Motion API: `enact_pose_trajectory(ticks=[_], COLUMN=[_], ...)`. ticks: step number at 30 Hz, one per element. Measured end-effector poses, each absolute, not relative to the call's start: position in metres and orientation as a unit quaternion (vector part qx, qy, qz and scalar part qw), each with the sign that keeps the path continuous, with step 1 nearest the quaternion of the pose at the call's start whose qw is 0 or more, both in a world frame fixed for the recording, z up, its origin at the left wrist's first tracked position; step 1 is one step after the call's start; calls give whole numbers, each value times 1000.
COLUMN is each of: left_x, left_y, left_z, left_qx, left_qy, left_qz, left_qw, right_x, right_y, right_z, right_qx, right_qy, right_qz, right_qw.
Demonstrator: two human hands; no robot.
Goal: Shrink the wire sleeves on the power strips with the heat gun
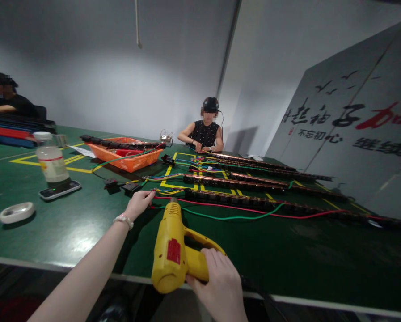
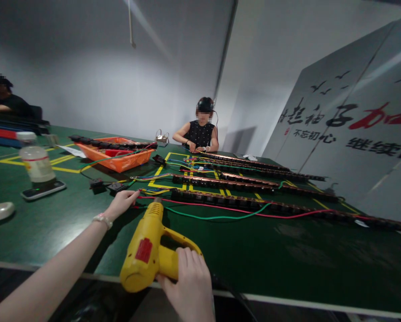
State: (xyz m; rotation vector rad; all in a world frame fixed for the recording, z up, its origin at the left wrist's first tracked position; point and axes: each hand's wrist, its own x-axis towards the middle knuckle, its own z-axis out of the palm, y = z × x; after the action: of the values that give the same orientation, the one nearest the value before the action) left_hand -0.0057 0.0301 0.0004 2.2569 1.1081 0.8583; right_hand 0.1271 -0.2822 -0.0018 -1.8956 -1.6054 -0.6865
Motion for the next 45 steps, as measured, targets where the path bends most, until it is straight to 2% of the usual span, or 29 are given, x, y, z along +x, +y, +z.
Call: enact_pose_trajectory(ticks=[7, 12, 22, 33, 45], left_x=[-6, -6, -3, -4, -3], left_y=[27, 27, 26, 32, 33], left_z=[2, 1, 1, -3, -3], left_qx=[819, 819, 817, 830, 840], left_qy=[417, 416, 421, 417, 409], left_qz=[310, 313, 312, 296, 284], left_qw=[243, 241, 241, 224, 217], right_x=[163, 180, 181, 139, 83], right_y=[-308, -326, -333, -301, -260], right_z=[-8, -8, 1, -16, -6], right_qx=[-718, -728, -741, -743, -709], right_qy=[-579, -559, -542, -539, -575], right_qz=[-291, -342, -349, -328, -298], right_qw=[255, 199, 187, 223, 278])
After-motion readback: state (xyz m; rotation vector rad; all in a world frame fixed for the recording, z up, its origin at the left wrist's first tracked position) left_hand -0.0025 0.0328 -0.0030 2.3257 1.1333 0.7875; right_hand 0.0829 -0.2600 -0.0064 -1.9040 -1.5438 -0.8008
